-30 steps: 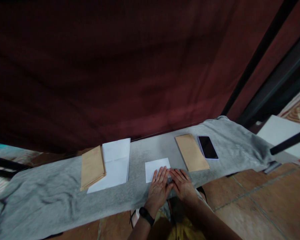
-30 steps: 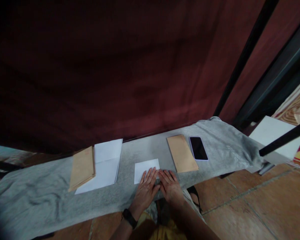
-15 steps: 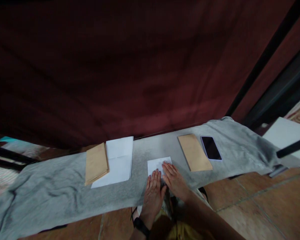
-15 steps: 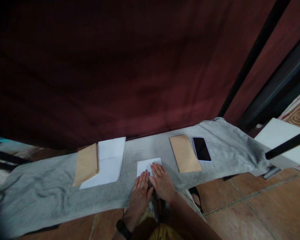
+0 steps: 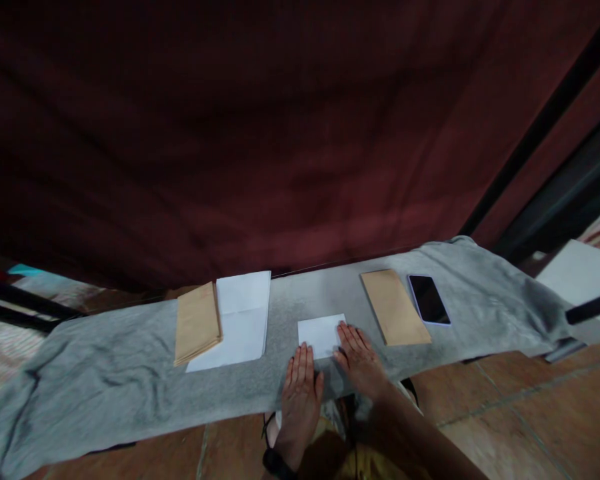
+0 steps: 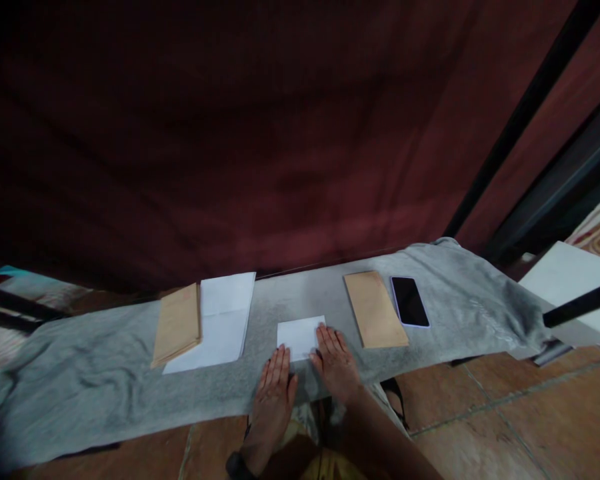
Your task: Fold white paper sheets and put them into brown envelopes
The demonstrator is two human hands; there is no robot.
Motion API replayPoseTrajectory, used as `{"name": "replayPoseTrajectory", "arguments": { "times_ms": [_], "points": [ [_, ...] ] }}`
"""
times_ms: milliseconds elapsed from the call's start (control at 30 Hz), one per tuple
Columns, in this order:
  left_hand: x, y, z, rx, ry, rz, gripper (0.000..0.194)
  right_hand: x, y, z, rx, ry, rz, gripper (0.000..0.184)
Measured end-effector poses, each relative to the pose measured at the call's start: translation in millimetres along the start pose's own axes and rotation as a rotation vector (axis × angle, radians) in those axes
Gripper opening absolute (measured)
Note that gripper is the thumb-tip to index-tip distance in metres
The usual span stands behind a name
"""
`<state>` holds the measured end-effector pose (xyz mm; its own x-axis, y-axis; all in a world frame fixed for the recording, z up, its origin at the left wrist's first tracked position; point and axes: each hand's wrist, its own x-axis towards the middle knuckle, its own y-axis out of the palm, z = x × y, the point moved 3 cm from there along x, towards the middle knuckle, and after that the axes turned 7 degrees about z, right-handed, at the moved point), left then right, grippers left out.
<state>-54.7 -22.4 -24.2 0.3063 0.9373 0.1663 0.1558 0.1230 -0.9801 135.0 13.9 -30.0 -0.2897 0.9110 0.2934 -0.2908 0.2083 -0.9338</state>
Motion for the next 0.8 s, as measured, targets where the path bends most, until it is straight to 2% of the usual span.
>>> {"name": "replayPoseTrajectory", "arguments": {
  "times_ms": [167,267,400,500,600,700,800],
  "points": [
    [2.3,2.8,9.8,0.050,-0.016,0.020,0.054,-5.7,1.1,-11.9,0.010,0.023,0.018,0.060],
    [10.5,1.4,17.0,0.125,0.021,0.101,0.051,-5.2,2.6,-12.8,0.011,0.029,0.032,0.059],
    [23.8,-6.0,22.6,0.259,0.119,0.242,0.065,-3.8,6.8,-12.5,0.019,0.039,0.060,0.058],
    [32.9,-12.7,20.7,0.323,0.177,0.291,0.063,-3.6,9.6,-13.3,0.033,0.040,0.070,0.058],
    [40.3,-20.9,17.0,0.282,0.164,0.272,0.057,-4.0,8.7,-15.4,0.048,0.023,0.059,0.057],
    [45.0,-35.8,15.2,0.154,0.131,0.188,0.044,-3.9,1.7,-19.9,0.104,-0.014,0.051,0.056],
    [48.3,-56.4,17.5,-0.064,0.118,0.091,0.028,-1.0,-11.9,-27.2,0.244,-0.034,0.053,0.043]
  ]
}}
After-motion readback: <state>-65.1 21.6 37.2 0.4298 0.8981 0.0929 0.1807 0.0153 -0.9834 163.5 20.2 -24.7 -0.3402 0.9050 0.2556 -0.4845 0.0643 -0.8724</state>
